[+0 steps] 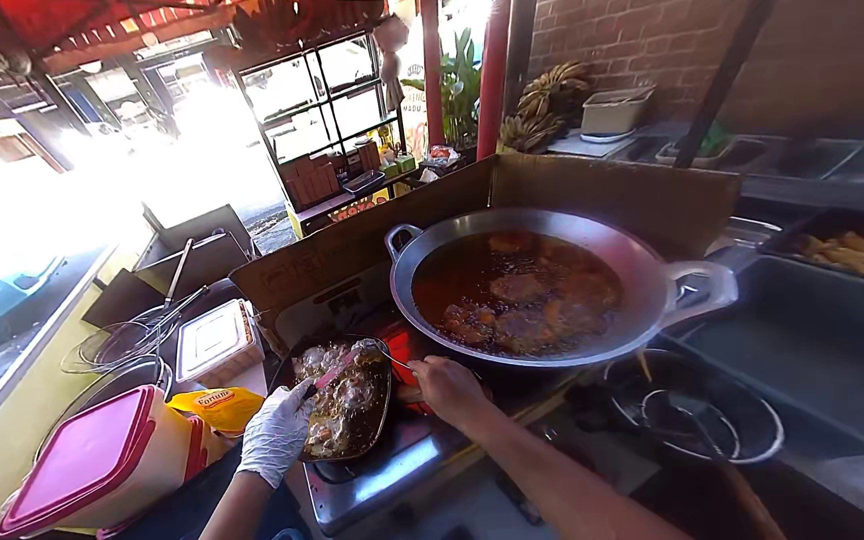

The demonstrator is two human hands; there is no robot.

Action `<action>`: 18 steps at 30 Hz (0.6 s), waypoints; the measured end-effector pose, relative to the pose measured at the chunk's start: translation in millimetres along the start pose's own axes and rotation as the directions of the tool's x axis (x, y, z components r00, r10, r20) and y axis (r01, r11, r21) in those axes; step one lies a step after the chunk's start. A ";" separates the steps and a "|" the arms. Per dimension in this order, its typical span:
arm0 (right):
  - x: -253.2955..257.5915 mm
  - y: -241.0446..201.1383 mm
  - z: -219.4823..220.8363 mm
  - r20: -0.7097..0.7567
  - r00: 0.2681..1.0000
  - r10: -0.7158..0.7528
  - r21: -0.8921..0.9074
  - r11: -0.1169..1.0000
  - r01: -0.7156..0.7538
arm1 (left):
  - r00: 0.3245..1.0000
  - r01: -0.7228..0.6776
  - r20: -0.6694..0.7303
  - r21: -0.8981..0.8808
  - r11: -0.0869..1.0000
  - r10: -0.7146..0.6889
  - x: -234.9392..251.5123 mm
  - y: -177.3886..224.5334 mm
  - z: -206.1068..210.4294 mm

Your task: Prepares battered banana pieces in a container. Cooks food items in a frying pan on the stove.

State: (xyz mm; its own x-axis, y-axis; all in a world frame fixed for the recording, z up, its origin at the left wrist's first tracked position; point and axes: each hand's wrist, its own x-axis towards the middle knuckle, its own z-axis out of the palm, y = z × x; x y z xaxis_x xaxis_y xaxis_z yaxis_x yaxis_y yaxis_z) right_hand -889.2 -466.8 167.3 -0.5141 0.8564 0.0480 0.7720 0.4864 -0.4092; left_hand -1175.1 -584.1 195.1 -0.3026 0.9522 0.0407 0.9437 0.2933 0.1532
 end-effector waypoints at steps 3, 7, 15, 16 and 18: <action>0.2 -0.4 0.3 0.005 1.000 0.029 0.001 1.000 -0.029 | 1.000 -0.014 -0.011 0.019 1.000 0.014 -0.2 0.0 0.6; 0.1 -3.0 0.6 0.005 0.999 0.038 0.019 0.999 -0.038 | 1.000 -0.017 -0.011 0.044 0.999 0.017 0.1 0.9 2.5; 1.7 -6.5 6.6 0.024 0.999 0.030 0.025 0.999 -0.031 | 0.999 0.024 -0.043 0.135 0.991 -0.018 5.8 19.9 6.0; 1.5 -7.0 7.2 0.017 1.000 0.024 0.020 1.000 -0.024 | 0.999 0.039 -0.022 0.143 0.989 -0.036 6.9 24.0 6.1; 0.5 -7.7 8.1 -0.004 1.000 0.010 0.008 1.000 -0.010 | 0.998 0.065 0.016 0.152 0.986 -0.068 9.9 31.6 6.1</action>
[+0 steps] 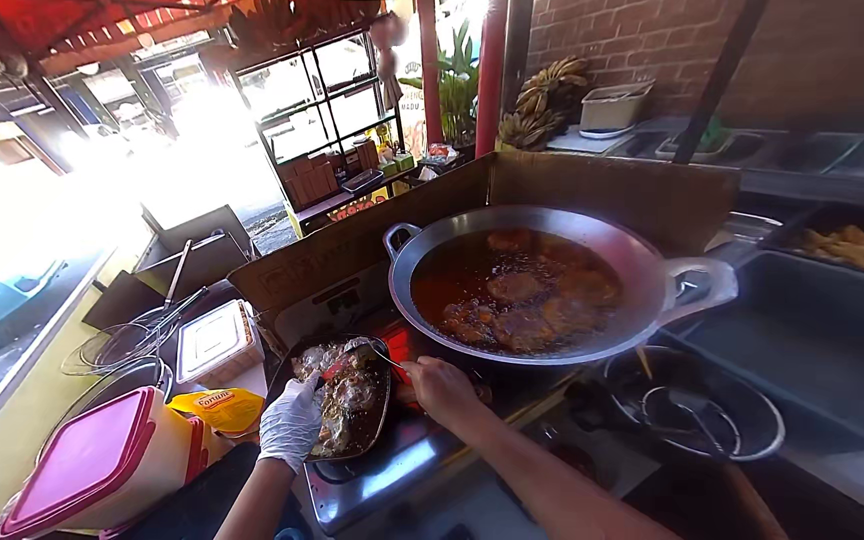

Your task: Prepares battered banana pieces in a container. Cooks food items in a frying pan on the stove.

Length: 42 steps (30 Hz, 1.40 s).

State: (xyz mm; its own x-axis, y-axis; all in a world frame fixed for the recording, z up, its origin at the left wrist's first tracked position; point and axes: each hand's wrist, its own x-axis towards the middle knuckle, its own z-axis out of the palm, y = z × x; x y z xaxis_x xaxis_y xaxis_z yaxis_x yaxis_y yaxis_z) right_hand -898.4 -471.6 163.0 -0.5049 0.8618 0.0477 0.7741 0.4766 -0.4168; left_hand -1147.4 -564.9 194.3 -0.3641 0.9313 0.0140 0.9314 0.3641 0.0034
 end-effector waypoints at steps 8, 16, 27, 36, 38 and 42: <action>-4.2 2.9 2.2 -0.018 0.999 0.029 0.024 0.999 -0.029 | 0.996 0.007 0.088 -0.038 0.999 -0.004 -0.8 11.7 -3.0; -6.4 4.5 3.2 -0.024 0.999 0.040 0.049 0.998 -0.038 | 0.999 0.004 0.045 -0.023 1.000 -0.003 -4.0 17.4 -2.2; -12.8 0.5 -0.2 -0.007 0.998 0.066 0.125 0.990 -0.065 | 0.998 0.002 0.060 -0.063 0.998 0.001 -12.9 19.2 -10.4; -17.2 -7.4 -12.0 -0.072 0.996 0.048 0.164 0.986 -0.036 | 0.989 -0.007 0.150 -0.037 0.999 0.013 -11.9 20.5 0.8; -18.1 -9.2 -15.3 -0.104 0.994 0.030 0.193 0.981 -0.009 | 0.986 0.009 0.166 -0.038 0.999 -0.002 -14.8 20.8 2.2; -14.2 -10.2 -18.1 -0.117 0.993 0.028 0.253 0.967 0.003 | 0.986 0.053 0.164 -0.060 0.997 -0.042 -23.7 24.6 -7.7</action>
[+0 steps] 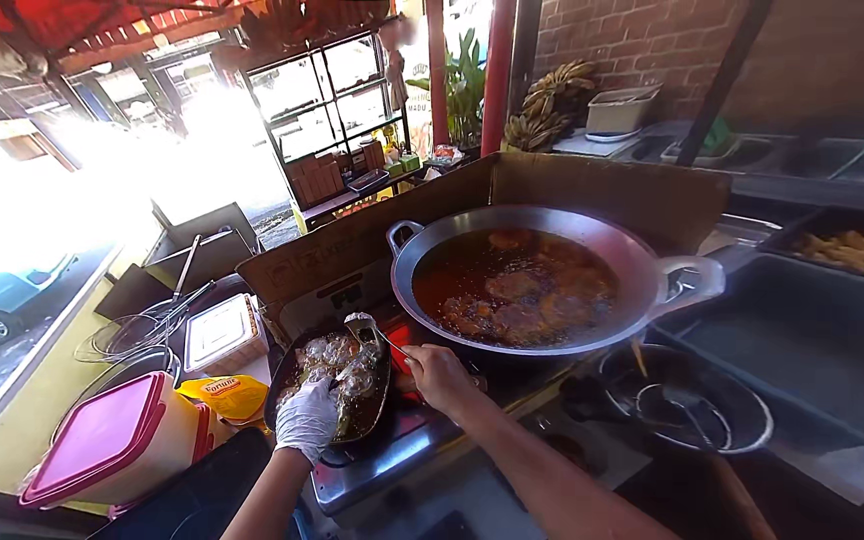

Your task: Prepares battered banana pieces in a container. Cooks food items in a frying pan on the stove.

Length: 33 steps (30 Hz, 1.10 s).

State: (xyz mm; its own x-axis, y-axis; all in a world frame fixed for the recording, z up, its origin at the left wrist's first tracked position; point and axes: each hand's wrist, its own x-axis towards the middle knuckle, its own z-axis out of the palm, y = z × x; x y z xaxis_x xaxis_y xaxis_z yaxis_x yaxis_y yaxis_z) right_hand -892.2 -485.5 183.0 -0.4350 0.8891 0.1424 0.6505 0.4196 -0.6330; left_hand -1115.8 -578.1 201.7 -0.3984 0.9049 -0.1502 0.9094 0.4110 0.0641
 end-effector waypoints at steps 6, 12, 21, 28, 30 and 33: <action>15.9 -7.2 -0.9 0.062 0.998 0.005 0.032 0.999 -0.007 | 0.995 0.085 0.059 -0.051 0.995 -0.082 -1.5 3.9 -13.9; 32.9 -16.0 -2.3 0.124 0.992 0.034 0.019 0.999 -0.037 | 0.996 0.029 0.086 -0.082 0.996 -0.022 -2.4 21.5 -18.5; 23.4 -29.1 -13.8 0.002 1.000 -0.025 0.076 0.997 0.025 | 0.987 0.083 0.142 -0.010 0.997 -0.080 29.2 39.5 -24.0; 22.4 -28.3 -25.1 -0.083 0.996 -0.043 0.055 0.997 0.047 | 0.981 0.080 0.178 -0.008 0.997 -0.077 22.0 35.1 -36.6; 21.2 -24.2 -24.0 -0.063 0.997 -0.033 0.032 0.999 0.035 | 0.979 0.080 0.189 0.002 0.997 -0.079 13.9 28.4 -43.7; 20.0 -17.1 -19.0 -0.036 0.999 -0.032 0.003 0.999 0.032 | 0.971 0.096 0.218 0.003 0.995 -0.095 2.7 17.6 -59.0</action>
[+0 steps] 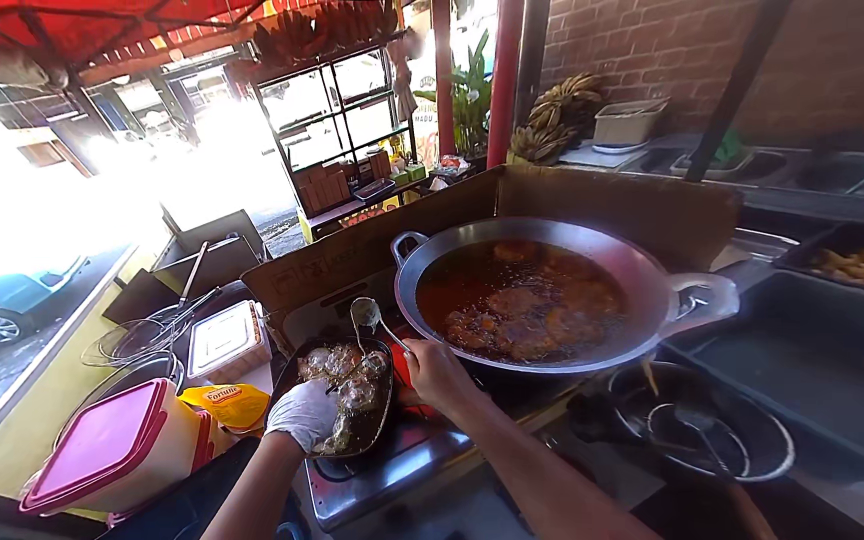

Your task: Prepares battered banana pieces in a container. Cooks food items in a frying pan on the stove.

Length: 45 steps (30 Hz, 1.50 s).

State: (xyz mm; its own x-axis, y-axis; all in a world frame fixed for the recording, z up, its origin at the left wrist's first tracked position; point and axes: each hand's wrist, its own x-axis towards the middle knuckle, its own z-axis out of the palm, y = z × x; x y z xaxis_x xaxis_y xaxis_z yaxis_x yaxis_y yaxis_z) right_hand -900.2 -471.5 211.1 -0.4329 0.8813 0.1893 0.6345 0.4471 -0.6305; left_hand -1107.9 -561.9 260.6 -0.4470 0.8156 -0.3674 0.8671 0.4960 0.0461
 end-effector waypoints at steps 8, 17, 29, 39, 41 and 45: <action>-7.7 -1.7 5.8 -0.141 0.990 -0.006 0.192 0.981 0.033 | 0.998 0.068 -0.003 -0.042 0.997 -0.068 -0.7 -9.0 -0.2; -11.3 -14.2 9.9 0.098 0.963 0.253 0.947 0.272 -0.168 | 0.999 0.045 0.031 -0.039 0.998 -0.044 6.6 7.7 15.4; -24.7 -36.8 5.5 0.379 0.888 0.260 0.921 -0.198 -0.335 | 0.992 -0.027 -0.125 -0.290 0.957 -0.010 -83.5 -88.8 48.0; -135.0 -80.1 36.9 0.589 0.755 -0.289 0.697 0.655 -0.293 | 0.924 0.043 -0.163 -0.853 0.519 -0.345 -210.9 -278.9 207.0; -159.7 -99.1 75.0 0.689 0.614 -0.387 0.545 0.834 -0.086 | 0.889 0.028 -0.209 -0.863 0.504 -0.407 -237.4 -306.1 235.0; -206.8 -144.3 167.8 0.844 0.381 -0.378 0.230 0.896 0.379 | 0.790 -0.093 -0.376 -0.854 0.511 -0.484 -270.7 -348.0 283.9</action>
State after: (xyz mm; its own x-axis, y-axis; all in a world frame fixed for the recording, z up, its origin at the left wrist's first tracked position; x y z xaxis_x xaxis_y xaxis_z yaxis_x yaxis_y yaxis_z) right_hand -1009.7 -743.9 136.6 -0.9452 0.0380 -0.3244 0.2570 0.6996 -0.6668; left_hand -1226.3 -1039.9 80.3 -0.8553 0.5168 0.0365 0.2973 0.4319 0.8515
